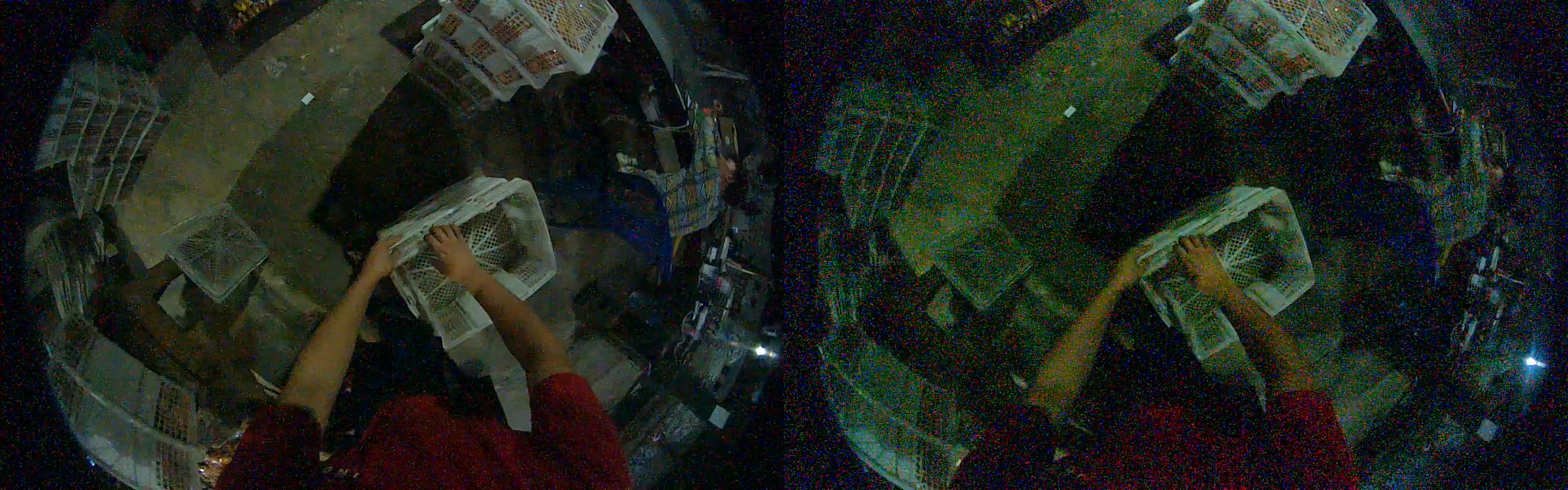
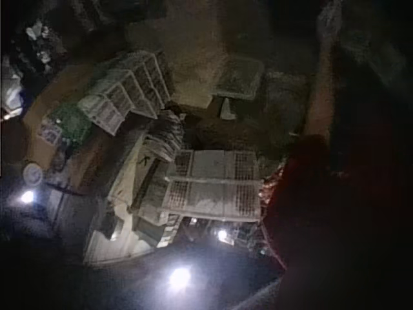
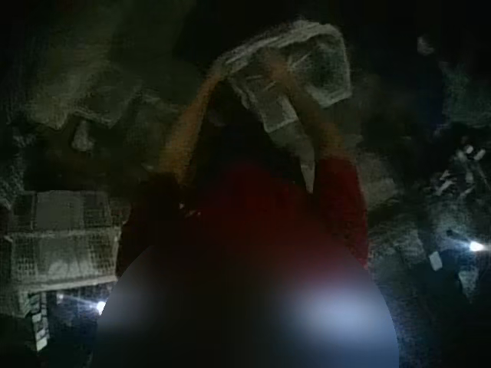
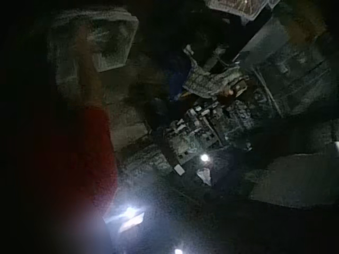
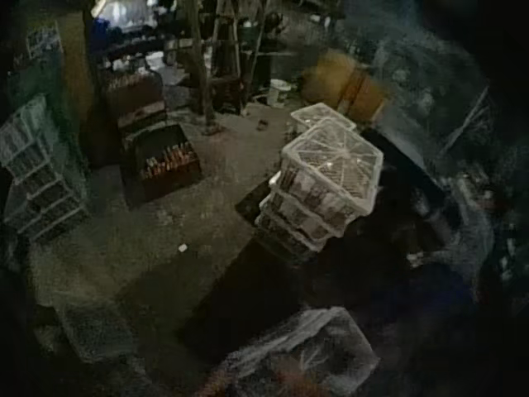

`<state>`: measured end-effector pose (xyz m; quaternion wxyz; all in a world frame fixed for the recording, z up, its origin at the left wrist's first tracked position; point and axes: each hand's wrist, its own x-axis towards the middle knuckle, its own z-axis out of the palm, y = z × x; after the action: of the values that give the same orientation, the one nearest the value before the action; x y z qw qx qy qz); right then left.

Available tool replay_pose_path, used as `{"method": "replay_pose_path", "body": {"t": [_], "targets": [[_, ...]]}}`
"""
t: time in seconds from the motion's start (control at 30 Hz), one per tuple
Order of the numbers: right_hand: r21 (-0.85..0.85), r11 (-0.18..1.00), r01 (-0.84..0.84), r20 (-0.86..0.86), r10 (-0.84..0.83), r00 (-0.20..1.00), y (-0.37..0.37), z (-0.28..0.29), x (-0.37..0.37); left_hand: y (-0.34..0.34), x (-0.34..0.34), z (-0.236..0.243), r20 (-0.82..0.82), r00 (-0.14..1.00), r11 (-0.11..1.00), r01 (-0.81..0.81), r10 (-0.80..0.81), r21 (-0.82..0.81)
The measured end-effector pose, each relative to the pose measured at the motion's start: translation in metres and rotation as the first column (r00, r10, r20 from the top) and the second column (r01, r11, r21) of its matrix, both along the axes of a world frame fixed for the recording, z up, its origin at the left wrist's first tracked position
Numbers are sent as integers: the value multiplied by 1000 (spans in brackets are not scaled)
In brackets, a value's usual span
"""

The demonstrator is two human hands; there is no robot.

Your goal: The person sorts individually wrapped baked goods from a large pile on a table into a white plastic crate. They repeatedly gather handfuls of the packaged items and place them into the crate.

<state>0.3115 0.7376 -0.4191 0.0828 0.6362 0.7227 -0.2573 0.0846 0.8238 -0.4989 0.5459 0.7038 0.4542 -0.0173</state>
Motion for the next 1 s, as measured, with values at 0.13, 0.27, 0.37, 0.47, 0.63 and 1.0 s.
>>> {"method": "replay_pose_path", "body": {"t": [0.13,0.27,0.37,0.47,0.63,1.0], "targets": [[-42,998,46,-52,-48,998,15,-8,-6,-21,12,-51,9,997,933,-63,71,-355],[-12,1000,15,-13,-15,1000,20,-10,-9,-13,0,-37,129,984,818,-26,121,-575],[-134,991,-23,12,24,1000,18,-10,-7,0,-1,-22,171,982,859,20,79,-512],[-188,981,-49,-32,44,999,11,-10,-5,2,3,-8,208,976,896,39,60,-442],[97,995,-17,-129,29,991,-1,-7,3,-11,11,20,228,971,963,-9,73,-268],[-7,312,950,-702,-678,217,-23,53,-42,-15,37,58,256,960,978,-153,113,144]]}}
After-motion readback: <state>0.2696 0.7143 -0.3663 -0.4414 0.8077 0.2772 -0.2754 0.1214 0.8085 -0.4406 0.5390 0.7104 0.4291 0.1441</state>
